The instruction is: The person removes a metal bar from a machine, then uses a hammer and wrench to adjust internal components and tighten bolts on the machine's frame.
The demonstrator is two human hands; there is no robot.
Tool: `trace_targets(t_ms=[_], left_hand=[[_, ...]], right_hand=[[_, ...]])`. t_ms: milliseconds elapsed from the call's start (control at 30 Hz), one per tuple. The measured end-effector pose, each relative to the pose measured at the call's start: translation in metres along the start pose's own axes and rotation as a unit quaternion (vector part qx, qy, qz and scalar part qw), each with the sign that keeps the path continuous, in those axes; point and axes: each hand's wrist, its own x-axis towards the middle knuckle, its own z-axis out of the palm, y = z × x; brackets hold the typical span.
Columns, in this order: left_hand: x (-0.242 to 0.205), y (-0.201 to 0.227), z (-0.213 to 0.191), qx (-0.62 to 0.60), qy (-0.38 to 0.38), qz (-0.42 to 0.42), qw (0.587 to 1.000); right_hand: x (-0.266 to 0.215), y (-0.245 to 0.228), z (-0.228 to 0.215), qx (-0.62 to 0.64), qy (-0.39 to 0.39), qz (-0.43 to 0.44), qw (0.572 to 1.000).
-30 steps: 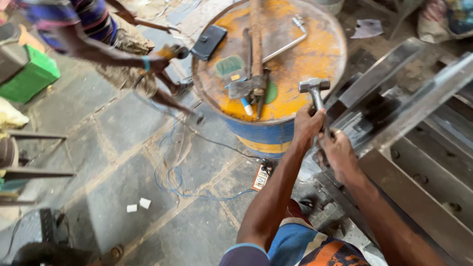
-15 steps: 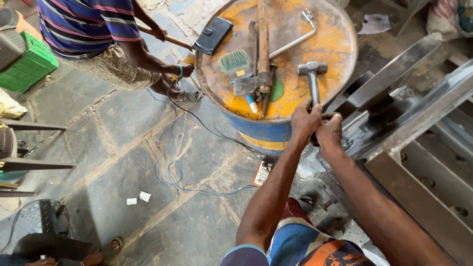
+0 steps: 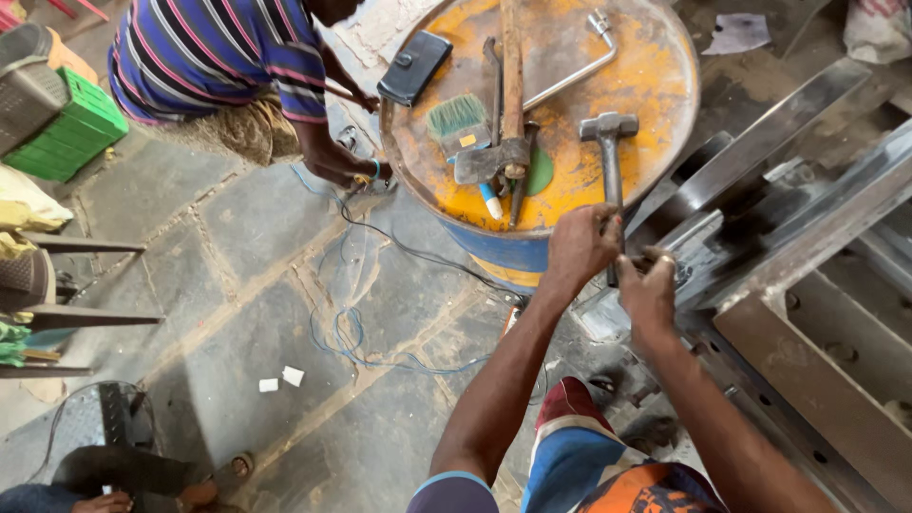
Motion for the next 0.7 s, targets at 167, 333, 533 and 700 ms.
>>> trace_targets(t_ms=[167,333,533,700], left_hand=[[0.002,-0.003,0.01,-0.007,-0.01,0.026,1.0],[-0.009,0.017,0.023,-0.012,-0.109,-0.025,0.994],[-0.044,0.064,0.049,-0.092,-0.074,0.106,0.987],[-0.069,0.096,0.081,-0.131,-0.079,0.232,0.961]], right_hand=[[-0.051,-0.024,-0.022,-0.045,0.035,-0.31,0.949],[-0.076,-0.038,-0.058,-0.001,0.013,-0.332,0.943],[-0.094,-0.036,-0.102,0.015,0.087,-0.343,0.935],[-0.091,-0.011,-0.136,-0.034,0.188,-0.356,0.915]])
